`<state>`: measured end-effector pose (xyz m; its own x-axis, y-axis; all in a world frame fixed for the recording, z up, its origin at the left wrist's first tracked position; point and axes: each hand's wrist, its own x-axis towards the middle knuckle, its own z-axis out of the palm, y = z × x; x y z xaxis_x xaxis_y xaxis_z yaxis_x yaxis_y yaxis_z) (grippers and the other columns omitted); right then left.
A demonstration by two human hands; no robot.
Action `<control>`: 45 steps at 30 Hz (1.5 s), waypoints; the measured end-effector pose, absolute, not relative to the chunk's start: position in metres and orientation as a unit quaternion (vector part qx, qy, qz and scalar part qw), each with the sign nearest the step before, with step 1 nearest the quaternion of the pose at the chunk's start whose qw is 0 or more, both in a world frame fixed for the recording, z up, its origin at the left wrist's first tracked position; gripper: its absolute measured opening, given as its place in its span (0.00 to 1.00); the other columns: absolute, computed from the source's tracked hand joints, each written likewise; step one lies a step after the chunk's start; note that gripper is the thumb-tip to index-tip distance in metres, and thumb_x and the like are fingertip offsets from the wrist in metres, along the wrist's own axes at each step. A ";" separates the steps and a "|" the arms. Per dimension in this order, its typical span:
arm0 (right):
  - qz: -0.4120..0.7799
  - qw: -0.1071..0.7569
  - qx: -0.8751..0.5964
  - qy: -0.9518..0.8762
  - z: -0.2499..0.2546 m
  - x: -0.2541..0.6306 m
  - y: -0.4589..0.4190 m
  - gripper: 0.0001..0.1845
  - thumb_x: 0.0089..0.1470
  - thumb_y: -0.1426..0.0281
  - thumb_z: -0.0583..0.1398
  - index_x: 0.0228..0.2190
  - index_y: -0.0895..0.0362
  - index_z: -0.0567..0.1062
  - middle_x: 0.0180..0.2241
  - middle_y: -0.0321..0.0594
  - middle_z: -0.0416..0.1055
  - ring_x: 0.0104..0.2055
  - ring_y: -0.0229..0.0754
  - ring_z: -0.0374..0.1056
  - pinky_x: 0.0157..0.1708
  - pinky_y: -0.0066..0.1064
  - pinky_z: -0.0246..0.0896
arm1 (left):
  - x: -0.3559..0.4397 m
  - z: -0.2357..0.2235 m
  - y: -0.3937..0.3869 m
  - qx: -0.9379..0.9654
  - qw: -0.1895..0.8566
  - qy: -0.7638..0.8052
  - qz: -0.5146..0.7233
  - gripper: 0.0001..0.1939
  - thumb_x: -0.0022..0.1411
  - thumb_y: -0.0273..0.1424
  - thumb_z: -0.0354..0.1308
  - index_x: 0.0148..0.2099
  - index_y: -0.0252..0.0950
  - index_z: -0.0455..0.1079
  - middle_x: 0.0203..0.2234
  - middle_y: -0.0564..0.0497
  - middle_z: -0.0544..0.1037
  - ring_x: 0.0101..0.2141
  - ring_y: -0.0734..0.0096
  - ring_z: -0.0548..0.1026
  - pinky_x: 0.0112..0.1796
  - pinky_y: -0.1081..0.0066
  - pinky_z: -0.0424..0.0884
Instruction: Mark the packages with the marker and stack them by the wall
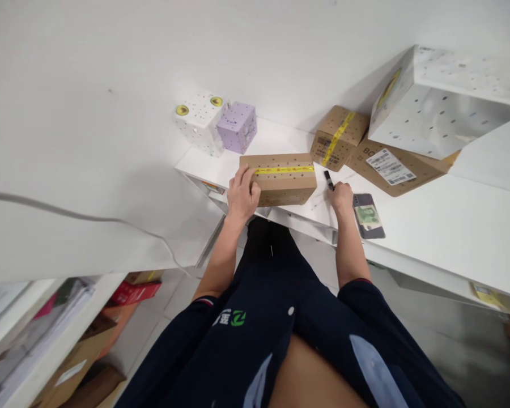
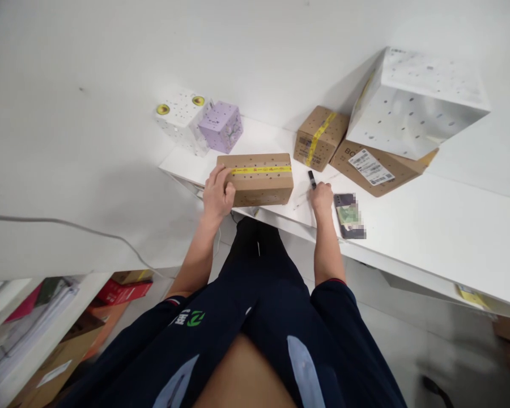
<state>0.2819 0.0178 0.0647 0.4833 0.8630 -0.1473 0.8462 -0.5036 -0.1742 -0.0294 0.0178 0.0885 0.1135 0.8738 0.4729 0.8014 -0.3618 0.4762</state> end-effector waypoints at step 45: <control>0.336 0.574 -0.514 -0.542 0.133 0.155 0.050 0.11 0.58 0.59 0.59 0.32 0.53 0.68 0.25 0.31 0.67 0.26 0.34 0.64 0.30 0.27 0.65 | 0.029 0.109 0.008 0.788 0.041 0.536 0.301 0.24 0.66 0.38 0.53 0.60 0.31 0.70 0.60 0.34 0.73 0.63 0.46 0.67 0.63 0.48 0.61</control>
